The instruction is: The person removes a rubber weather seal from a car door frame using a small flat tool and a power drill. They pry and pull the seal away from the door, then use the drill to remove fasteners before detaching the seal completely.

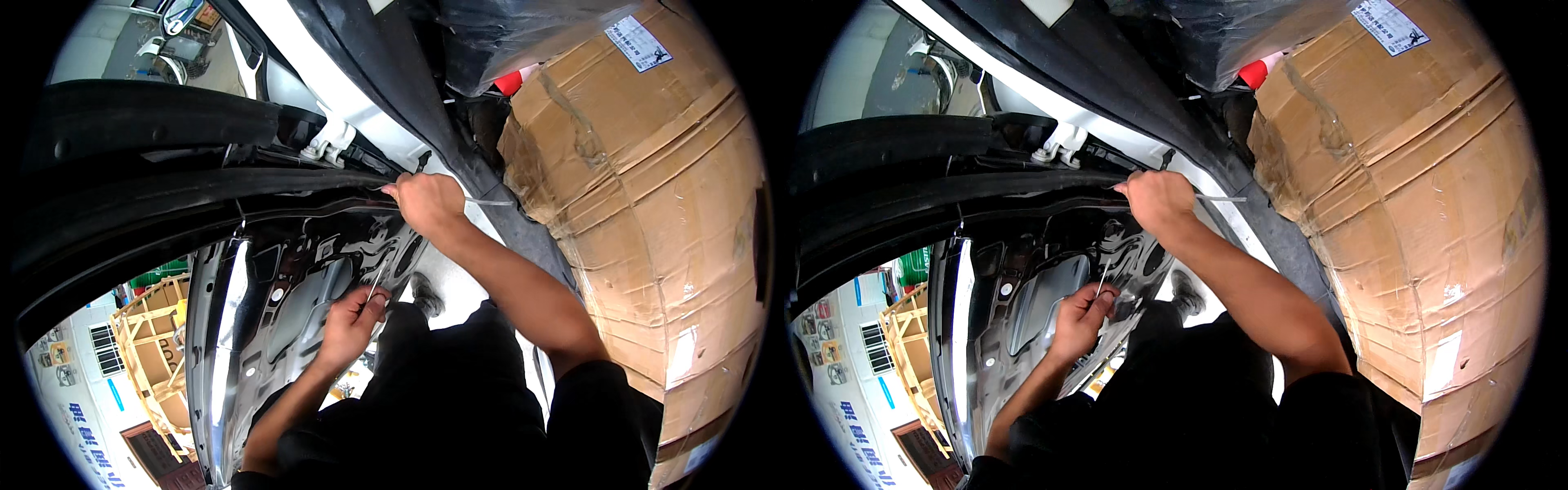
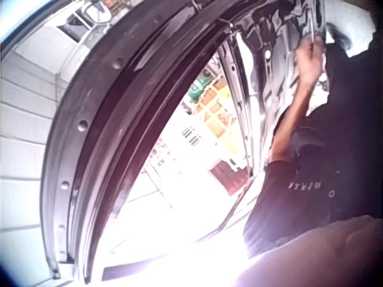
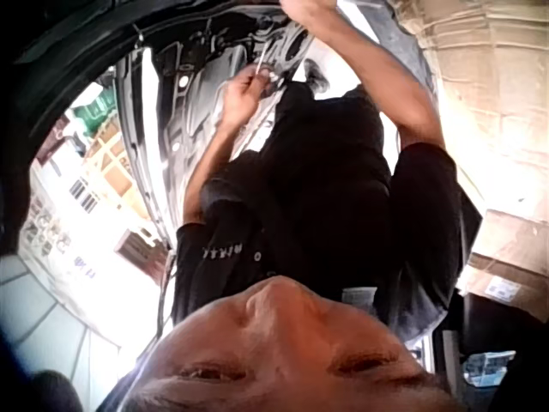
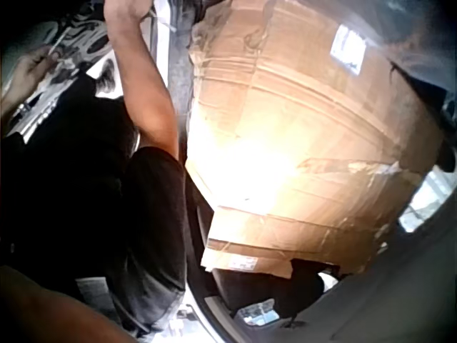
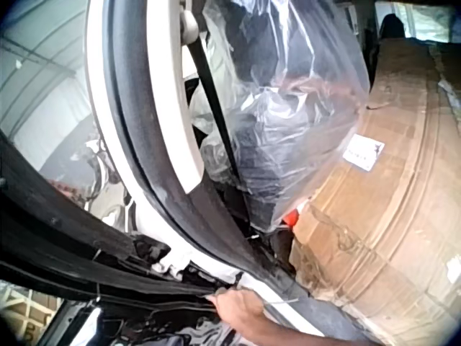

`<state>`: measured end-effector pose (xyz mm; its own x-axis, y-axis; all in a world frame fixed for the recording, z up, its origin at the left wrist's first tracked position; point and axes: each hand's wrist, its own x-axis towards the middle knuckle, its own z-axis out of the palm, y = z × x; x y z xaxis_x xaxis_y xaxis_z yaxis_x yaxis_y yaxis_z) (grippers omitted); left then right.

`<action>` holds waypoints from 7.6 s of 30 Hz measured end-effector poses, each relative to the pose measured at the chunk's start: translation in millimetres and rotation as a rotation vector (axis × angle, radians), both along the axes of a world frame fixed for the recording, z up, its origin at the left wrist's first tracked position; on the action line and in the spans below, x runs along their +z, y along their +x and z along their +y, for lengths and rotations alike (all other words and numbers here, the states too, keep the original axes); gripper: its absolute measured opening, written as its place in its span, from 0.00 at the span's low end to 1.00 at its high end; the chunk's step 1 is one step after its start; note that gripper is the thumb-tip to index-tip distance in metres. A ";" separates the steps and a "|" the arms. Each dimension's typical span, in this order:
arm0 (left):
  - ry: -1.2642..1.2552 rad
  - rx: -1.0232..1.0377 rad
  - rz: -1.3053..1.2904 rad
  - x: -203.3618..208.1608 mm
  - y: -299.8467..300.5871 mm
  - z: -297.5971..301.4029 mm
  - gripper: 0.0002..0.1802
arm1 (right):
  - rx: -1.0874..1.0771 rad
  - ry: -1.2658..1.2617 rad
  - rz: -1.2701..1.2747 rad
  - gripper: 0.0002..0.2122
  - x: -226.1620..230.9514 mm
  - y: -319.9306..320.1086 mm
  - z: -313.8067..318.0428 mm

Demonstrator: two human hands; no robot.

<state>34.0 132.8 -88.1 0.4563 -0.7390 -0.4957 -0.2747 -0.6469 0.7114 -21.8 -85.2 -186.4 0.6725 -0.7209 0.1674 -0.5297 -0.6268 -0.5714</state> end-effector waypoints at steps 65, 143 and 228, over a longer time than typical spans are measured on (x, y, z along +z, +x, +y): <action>0.210 0.099 -0.025 -42.8 -28.0 151.5 0.16 | 0.334 0.618 0.085 0.22 -66.8 -147.1 113.5; 0.141 1.385 0.615 -374.7 -250.1 729.0 0.18 | 0.857 0.061 0.903 0.22 -175.8 -402.5 341.8; -0.491 0.965 -1.534 261.3 15.8 793.5 0.13 | 0.937 0.655 0.329 0.12 -99.3 -226.7 592.7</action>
